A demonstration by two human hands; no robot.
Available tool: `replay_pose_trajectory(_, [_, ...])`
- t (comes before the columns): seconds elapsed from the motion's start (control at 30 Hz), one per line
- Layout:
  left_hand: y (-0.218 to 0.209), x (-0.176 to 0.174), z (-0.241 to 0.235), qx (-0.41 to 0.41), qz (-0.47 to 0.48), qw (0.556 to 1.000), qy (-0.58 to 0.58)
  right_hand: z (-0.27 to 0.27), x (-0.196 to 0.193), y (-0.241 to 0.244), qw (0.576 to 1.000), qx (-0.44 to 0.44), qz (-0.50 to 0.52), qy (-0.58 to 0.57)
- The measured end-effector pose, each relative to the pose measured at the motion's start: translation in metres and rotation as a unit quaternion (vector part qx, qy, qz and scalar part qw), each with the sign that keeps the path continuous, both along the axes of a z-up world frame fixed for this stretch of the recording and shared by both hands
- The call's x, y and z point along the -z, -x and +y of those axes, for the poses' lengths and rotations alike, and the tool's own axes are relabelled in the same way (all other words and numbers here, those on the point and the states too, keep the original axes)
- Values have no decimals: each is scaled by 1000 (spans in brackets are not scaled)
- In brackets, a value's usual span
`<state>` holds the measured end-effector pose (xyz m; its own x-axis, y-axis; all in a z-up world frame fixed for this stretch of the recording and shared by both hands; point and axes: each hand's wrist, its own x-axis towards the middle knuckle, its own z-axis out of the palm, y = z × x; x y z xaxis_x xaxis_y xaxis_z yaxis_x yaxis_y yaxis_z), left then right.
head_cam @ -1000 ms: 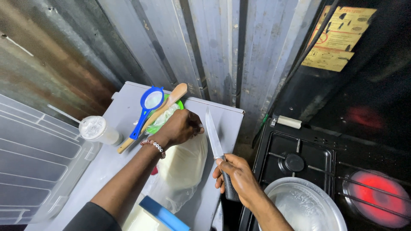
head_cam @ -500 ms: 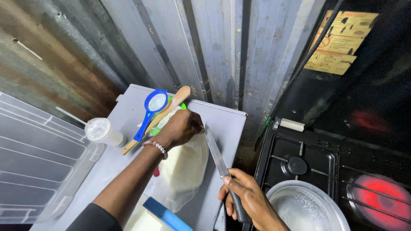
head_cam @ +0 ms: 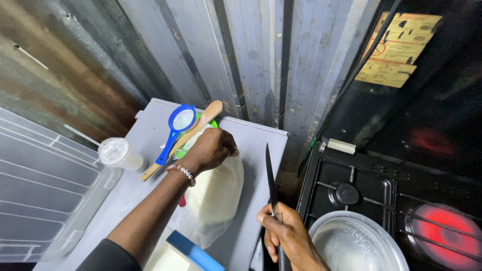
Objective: Straining a white liquid from a pot through a sieve into a container, then cutting open a plastic bag of ingredients and pouring it into a bowl.
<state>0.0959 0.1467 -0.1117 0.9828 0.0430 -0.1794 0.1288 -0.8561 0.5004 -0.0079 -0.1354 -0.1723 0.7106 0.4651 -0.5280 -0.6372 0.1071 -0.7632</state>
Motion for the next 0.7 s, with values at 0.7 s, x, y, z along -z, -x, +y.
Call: replay_pose_trajectory(0.7, [4, 5, 1, -89, 23, 994, 65, 120, 76, -148, 973, 11, -225, -53])
